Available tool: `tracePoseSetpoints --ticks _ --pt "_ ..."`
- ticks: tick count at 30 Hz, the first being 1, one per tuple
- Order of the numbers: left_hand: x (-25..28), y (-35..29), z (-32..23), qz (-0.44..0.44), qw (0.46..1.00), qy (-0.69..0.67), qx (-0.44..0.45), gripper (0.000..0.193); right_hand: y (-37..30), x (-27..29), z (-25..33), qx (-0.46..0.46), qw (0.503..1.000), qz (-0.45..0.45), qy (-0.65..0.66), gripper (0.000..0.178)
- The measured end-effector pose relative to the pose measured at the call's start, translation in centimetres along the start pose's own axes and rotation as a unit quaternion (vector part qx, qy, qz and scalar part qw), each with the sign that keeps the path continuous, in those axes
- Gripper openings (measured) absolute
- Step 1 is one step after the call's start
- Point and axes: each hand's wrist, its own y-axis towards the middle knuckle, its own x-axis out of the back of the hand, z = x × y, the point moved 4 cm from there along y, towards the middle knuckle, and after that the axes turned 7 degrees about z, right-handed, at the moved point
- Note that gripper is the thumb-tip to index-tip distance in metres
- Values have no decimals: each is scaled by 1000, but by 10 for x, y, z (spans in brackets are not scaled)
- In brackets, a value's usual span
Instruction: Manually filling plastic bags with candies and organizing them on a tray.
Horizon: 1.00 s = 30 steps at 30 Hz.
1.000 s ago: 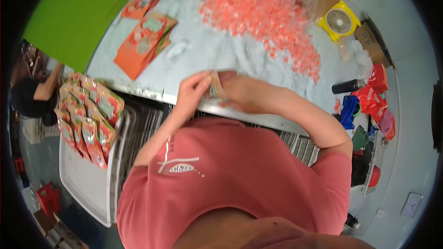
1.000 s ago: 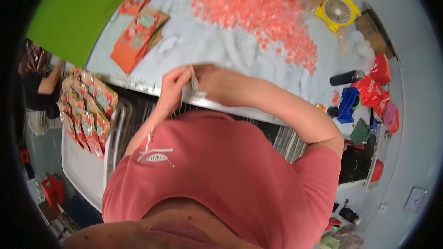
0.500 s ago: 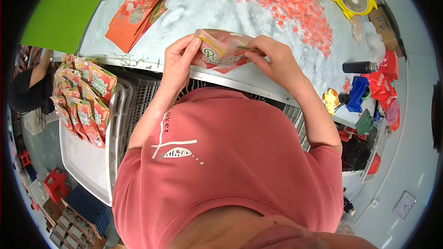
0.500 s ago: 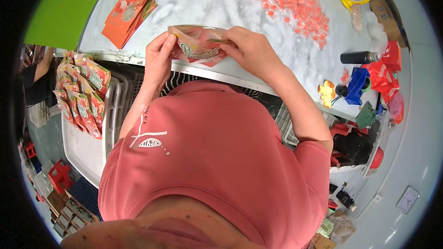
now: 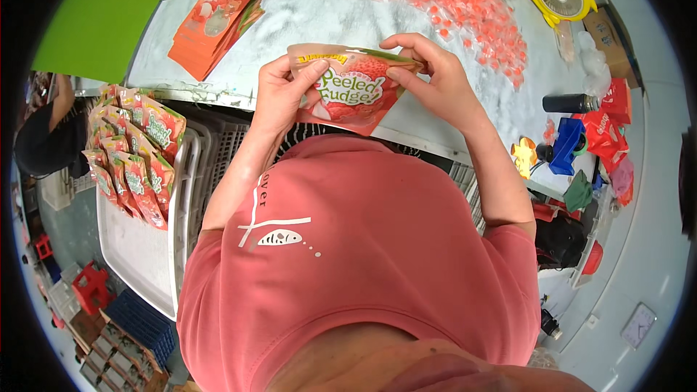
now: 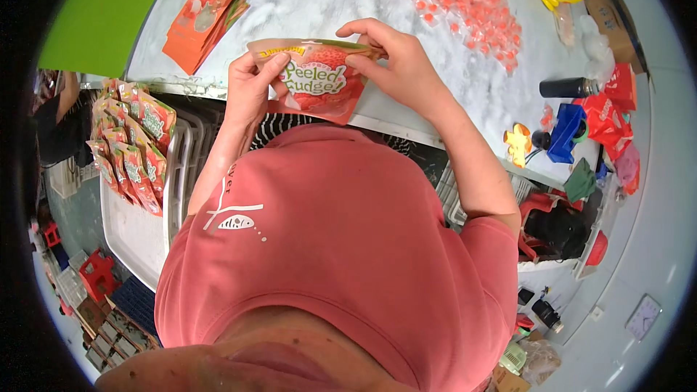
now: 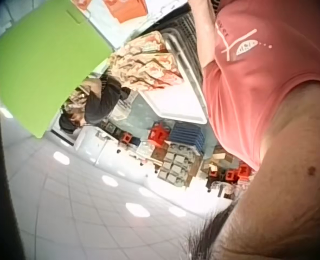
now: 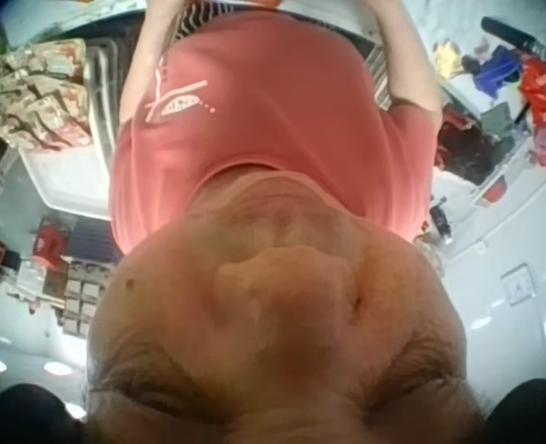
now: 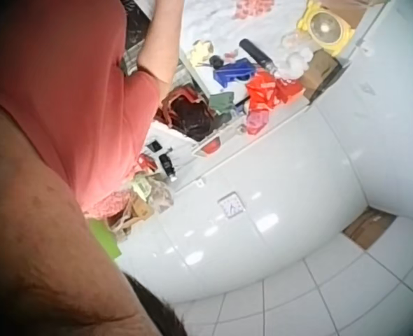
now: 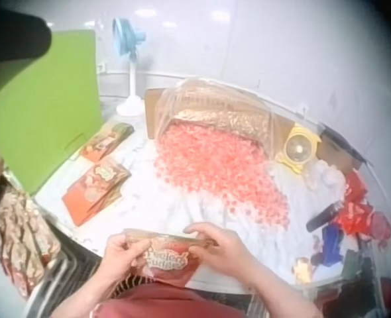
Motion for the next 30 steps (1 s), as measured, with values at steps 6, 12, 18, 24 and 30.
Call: tracePoseSetpoints --ticks 6,12,18,24,30 --pt "0 1 3 4 1000 -23 8 16 7 -3 -18 -35 982 21 185 29" --pt "-13 -3 5 40 999 18 -8 15 22 -9 10 -5 994 78 -75 21" --pt "-23 -3 0 74 995 64 -34 12 30 -20 14 75 977 63 -187 21" --pt "-22 -7 7 89 990 104 31 16 31 -26 0 26 986 156 -45 22" --pt "-9 2 2 91 984 149 -43 24 19 -10 -9 63 992 46 -95 23"
